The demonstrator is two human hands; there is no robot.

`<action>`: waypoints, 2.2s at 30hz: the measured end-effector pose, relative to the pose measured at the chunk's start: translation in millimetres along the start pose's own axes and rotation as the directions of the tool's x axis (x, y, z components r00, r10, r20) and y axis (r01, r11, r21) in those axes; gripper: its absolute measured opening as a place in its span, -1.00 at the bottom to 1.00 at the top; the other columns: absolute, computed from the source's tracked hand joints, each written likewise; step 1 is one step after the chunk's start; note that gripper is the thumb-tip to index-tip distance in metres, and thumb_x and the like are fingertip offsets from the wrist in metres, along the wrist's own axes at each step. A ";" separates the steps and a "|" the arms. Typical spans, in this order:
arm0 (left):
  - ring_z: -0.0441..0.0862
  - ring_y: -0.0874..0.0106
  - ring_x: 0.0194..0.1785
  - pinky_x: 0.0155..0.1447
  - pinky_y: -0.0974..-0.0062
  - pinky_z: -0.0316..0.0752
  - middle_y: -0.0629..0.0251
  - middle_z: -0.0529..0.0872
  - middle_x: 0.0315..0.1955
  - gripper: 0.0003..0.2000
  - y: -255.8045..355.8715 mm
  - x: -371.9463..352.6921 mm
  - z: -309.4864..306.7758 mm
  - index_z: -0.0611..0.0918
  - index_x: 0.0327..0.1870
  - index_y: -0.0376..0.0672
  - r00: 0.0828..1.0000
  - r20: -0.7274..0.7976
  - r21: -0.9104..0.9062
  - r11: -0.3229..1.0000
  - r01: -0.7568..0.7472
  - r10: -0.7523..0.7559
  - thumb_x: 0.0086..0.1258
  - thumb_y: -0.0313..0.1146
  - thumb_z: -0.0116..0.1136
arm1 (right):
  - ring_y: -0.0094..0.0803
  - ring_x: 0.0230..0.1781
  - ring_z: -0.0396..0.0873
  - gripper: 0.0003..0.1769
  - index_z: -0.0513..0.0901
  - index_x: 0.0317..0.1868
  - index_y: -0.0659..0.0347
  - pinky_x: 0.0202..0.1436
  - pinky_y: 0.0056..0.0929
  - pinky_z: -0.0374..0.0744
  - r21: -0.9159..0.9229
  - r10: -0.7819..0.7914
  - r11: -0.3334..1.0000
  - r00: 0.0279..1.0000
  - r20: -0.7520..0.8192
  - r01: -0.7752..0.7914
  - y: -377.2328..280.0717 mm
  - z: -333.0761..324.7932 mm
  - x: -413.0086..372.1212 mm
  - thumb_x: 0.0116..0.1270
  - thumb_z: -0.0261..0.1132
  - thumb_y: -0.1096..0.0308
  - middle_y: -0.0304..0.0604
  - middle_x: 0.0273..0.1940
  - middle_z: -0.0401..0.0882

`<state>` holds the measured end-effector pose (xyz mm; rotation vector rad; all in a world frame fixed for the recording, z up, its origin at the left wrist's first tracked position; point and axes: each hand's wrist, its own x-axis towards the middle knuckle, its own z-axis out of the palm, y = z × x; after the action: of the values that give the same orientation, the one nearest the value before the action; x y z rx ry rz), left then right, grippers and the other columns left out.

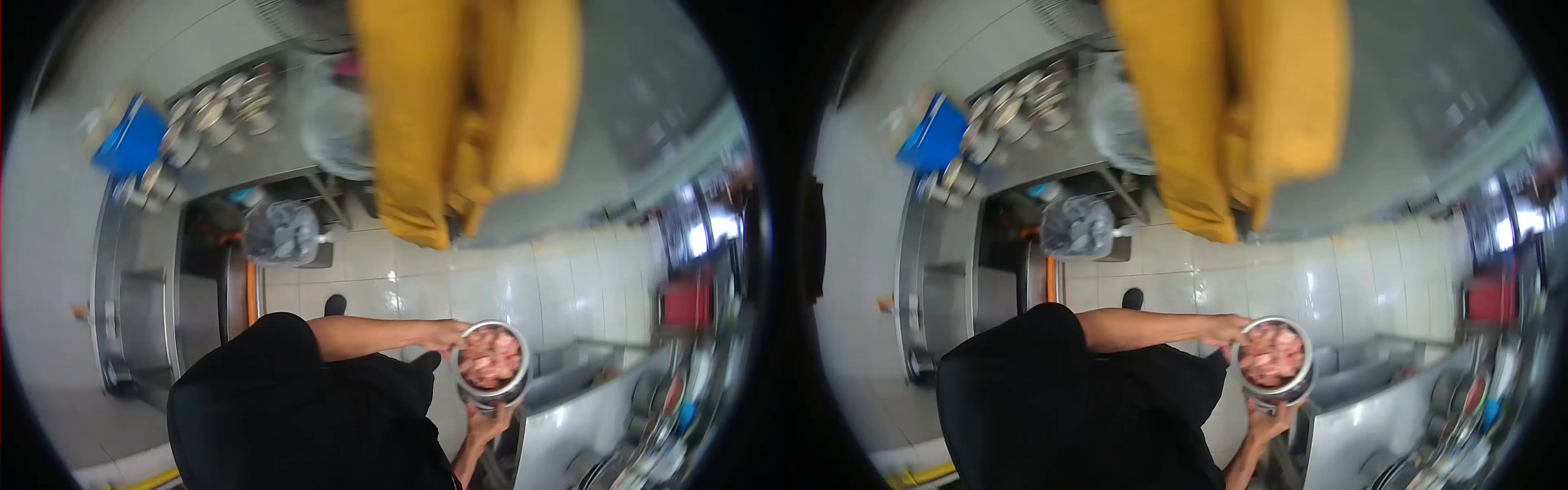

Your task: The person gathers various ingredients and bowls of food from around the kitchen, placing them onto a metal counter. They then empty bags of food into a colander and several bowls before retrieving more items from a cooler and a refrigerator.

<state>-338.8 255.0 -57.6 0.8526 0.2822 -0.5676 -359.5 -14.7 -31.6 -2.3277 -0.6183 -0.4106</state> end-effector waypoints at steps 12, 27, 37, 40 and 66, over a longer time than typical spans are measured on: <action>0.68 0.33 -0.23 -0.19 0.29 0.66 0.19 0.65 -0.23 -0.62 -31.3 -562.7 -323.9 0.53 -0.01 -0.18 -0.077 -0.955 0.226 0.532 -0.816 0.287 0.08 -0.62 0.02 | 0.10 0.08 0.48 -0.48 0.45 -0.54 0.21 0.02 -0.21 0.53 0.744 -0.592 0.643 0.733 0.335 0.180 -456.2 330.1 106.1 -0.40 0.64 0.25 0.27 -0.01 0.50; 0.64 0.30 -0.13 -0.22 0.33 0.66 0.15 0.56 -0.05 -0.44 -95.1 -624.2 -354.4 0.35 0.19 -0.22 -0.272 -0.962 0.264 0.245 -0.933 0.002 0.03 -0.68 -0.16 | 0.21 0.04 0.45 -0.35 0.42 -0.41 0.18 -0.03 -0.17 0.54 0.706 -0.556 0.679 0.769 0.315 0.201 -847.4 641.8 40.6 -0.39 0.63 0.03 0.43 0.23 0.18; 0.50 0.24 0.12 0.05 0.18 0.58 0.11 0.45 0.09 -0.44 -35.7 -617.6 -390.4 0.33 0.22 -0.19 -0.192 -0.976 0.211 0.245 -0.946 0.101 0.10 -0.69 -0.09 | 0.21 0.15 0.34 -0.39 0.42 -0.02 0.15 0.06 -0.09 0.47 0.634 -0.457 0.765 0.785 0.417 0.109 -911.0 687.5 85.3 -0.10 0.51 0.31 0.33 0.33 0.03; 0.51 0.22 0.08 -0.10 0.18 0.62 0.16 0.43 0.09 -0.45 10.3 -613.1 -438.6 0.27 0.23 -0.12 -0.195 -0.973 0.224 0.298 -0.928 0.124 0.14 -0.64 -0.03 | 0.13 0.05 0.46 -0.34 0.34 0.18 0.12 0.02 -0.07 0.48 0.609 -0.534 0.772 0.707 0.464 0.183 -878.5 668.9 121.4 0.03 0.38 0.43 0.25 0.26 0.24; 0.36 0.38 -0.66 -0.58 0.43 0.40 0.23 0.46 -0.61 -0.81 33.7 -250.7 -407.9 0.49 -0.30 -0.16 -0.013 -0.854 0.487 0.792 -0.369 0.519 0.22 -0.24 -0.01 | -0.19 -0.27 0.65 -0.74 0.66 -0.26 0.29 -0.14 -0.35 0.57 -0.137 0.865 0.438 0.458 -0.206 -0.889 32.9 2.7 -94.0 0.07 0.30 0.31 0.01 -0.33 0.66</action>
<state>-529.1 677.8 -181.4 1.2870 1.1652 0.7832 -420.3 -64.2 -93.0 -2.4403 0.7991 -0.0813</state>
